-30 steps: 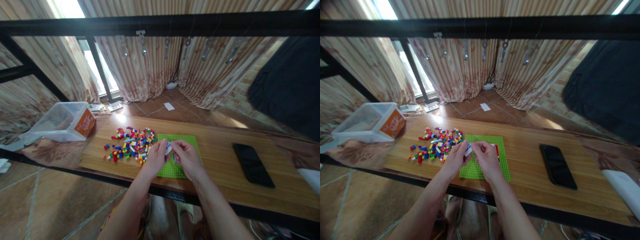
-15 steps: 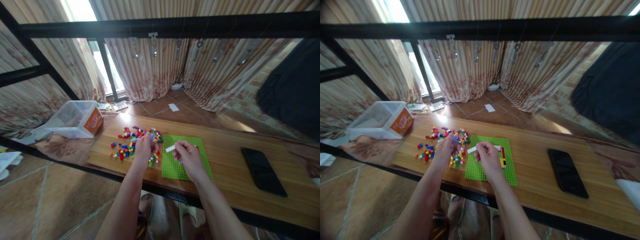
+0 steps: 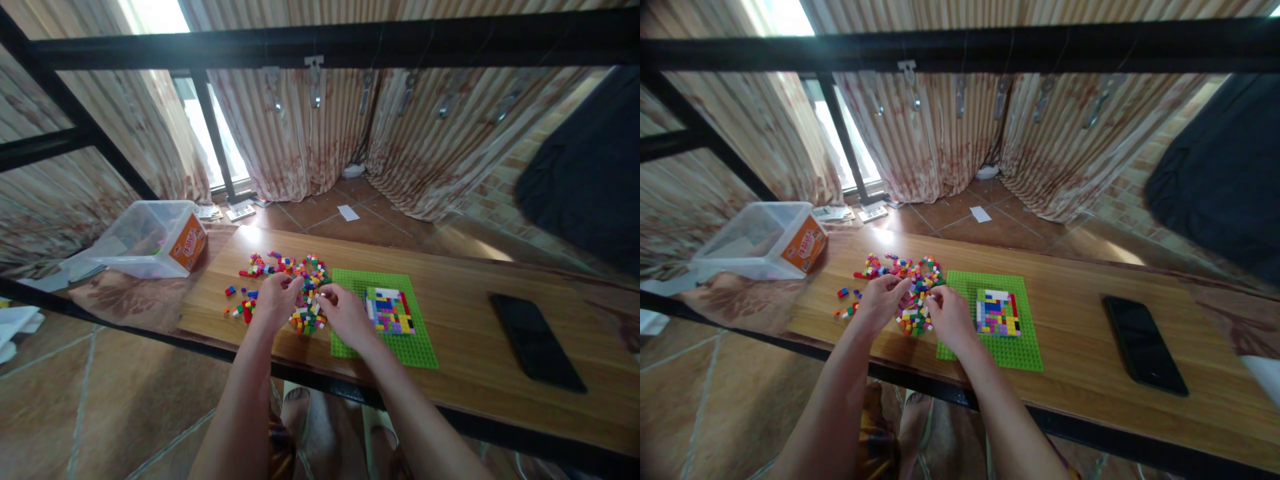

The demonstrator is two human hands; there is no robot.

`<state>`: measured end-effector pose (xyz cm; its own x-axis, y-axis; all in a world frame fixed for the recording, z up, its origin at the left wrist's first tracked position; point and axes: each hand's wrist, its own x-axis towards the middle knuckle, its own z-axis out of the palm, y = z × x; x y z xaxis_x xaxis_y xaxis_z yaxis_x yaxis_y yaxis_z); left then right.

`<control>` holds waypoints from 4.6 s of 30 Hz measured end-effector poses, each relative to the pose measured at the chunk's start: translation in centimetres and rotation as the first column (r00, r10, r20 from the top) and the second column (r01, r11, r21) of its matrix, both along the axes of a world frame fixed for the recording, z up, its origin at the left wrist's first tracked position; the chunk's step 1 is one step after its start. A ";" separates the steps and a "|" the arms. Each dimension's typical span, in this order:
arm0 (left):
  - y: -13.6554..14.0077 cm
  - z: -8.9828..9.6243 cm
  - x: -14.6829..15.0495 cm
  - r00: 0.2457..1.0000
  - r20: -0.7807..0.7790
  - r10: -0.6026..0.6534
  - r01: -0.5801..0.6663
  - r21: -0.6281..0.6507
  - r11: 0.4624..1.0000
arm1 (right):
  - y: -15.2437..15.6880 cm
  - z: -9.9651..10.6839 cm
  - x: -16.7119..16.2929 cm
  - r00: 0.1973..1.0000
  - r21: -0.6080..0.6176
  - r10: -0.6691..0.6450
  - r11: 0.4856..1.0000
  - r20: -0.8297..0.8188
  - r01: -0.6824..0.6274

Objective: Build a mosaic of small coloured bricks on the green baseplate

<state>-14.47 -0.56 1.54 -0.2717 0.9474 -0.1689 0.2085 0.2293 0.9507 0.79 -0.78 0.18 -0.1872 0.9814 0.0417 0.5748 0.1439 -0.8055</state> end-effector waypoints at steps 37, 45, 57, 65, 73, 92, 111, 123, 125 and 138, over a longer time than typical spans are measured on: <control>-1.1 0.3 7.5 0.894 0.209 -0.395 0.398 0.029 0.917 | 0.4 -1.1 12.8 0.989 0.216 -0.141 0.965 -0.040 0.146; -1.1 -0.2 8.4 0.891 0.135 -0.434 0.437 0.009 0.900 | 0.9 -2.1 12.4 0.977 0.164 -0.185 0.966 -0.109 0.201; -1.1 -1.1 8.5 0.888 0.089 -0.451 0.451 0.015 0.892 | 1.2 -2.0 12.9 0.966 0.120 -0.195 0.969 -0.171 0.216; -1.0 -2.1 8.7 0.870 -0.019 -0.493 0.494 0.041 0.869 | 1.3 -2.1 11.9 0.951 -0.003 -0.262 0.964 -0.165 0.265; -1.4 -1.9 9.2 0.851 -0.136 -0.508 0.519 0.059 0.853 | 1.3 -1.6 11.7 0.942 -0.030 -0.279 0.960 -0.188 0.279; -1.1 0.7 9.3 0.828 0.555 -0.084 0.171 -0.107 0.979 | 1.5 -1.7 12.5 0.873 0.063 -0.392 0.902 -0.291 0.427; 0.2 2.1 1.3 0.824 0.550 0.136 -0.236 0.114 0.965 | -2.1 0.4 5.3 0.998 0.530 -0.062 0.846 -0.015 0.060; 0.0 2.1 0.8 0.827 0.536 0.172 -0.236 0.053 0.970 | -3.4 -1.1 -0.3 0.962 0.301 0.103 0.936 0.254 -0.180; 0.1 2.0 0.6 0.839 0.513 0.183 -0.228 0.025 0.973 | -3.2 -1.4 -0.6 0.963 0.290 0.099 0.941 0.251 -0.173; -0.1 0.6 -0.3 0.987 0.157 0.034 -0.037 0.015 0.999 | -2.1 -1.2 -0.2 0.994 0.227 -0.047 0.971 -0.102 0.069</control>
<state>-14.76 -0.67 2.19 -0.2768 0.9409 -0.1951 0.0489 0.2166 0.9750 0.58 -2.86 -1.06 -0.1146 0.9524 0.2824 0.5097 0.3003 -0.8062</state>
